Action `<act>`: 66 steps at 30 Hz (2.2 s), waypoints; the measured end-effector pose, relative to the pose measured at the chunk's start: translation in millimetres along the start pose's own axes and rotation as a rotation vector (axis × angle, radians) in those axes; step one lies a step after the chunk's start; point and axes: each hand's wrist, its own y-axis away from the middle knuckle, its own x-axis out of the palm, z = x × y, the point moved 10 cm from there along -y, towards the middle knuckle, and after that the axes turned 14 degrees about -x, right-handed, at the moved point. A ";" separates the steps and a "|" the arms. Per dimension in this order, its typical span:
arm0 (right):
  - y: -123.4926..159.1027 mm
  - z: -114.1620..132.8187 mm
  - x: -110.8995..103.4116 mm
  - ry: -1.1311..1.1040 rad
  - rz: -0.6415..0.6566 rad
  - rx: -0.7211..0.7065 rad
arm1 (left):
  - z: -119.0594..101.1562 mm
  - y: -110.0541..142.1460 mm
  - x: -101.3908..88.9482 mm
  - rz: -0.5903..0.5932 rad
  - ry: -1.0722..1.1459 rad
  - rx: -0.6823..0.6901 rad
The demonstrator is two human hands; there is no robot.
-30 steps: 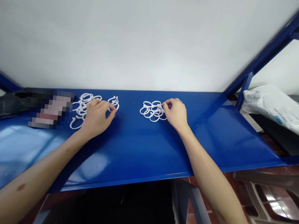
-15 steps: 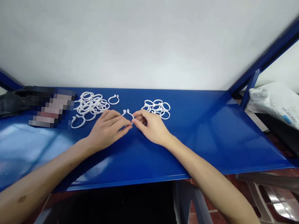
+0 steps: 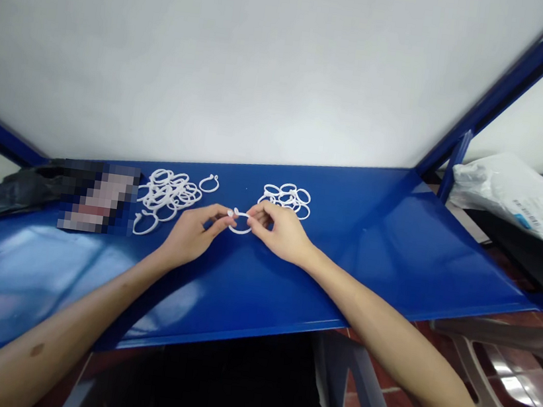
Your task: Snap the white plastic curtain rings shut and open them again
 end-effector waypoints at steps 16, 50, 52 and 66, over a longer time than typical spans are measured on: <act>11.6 24.7 25.2 0.220 0.204 -0.328 | -7.3 15.2 17.9 0.047 -0.193 0.196; 10.4 -42.8 -93.5 0.805 0.016 0.353 | 31.9 -16.7 -18.3 -0.203 -0.567 0.065; 10.8 -39.3 -97.7 0.817 -0.022 0.369 | 33.4 -16.7 -18.2 -0.203 -0.570 0.060; -5.1 0.6 -40.7 0.454 -0.003 0.011 | -23.0 8.0 -27.7 -0.330 -0.394 0.290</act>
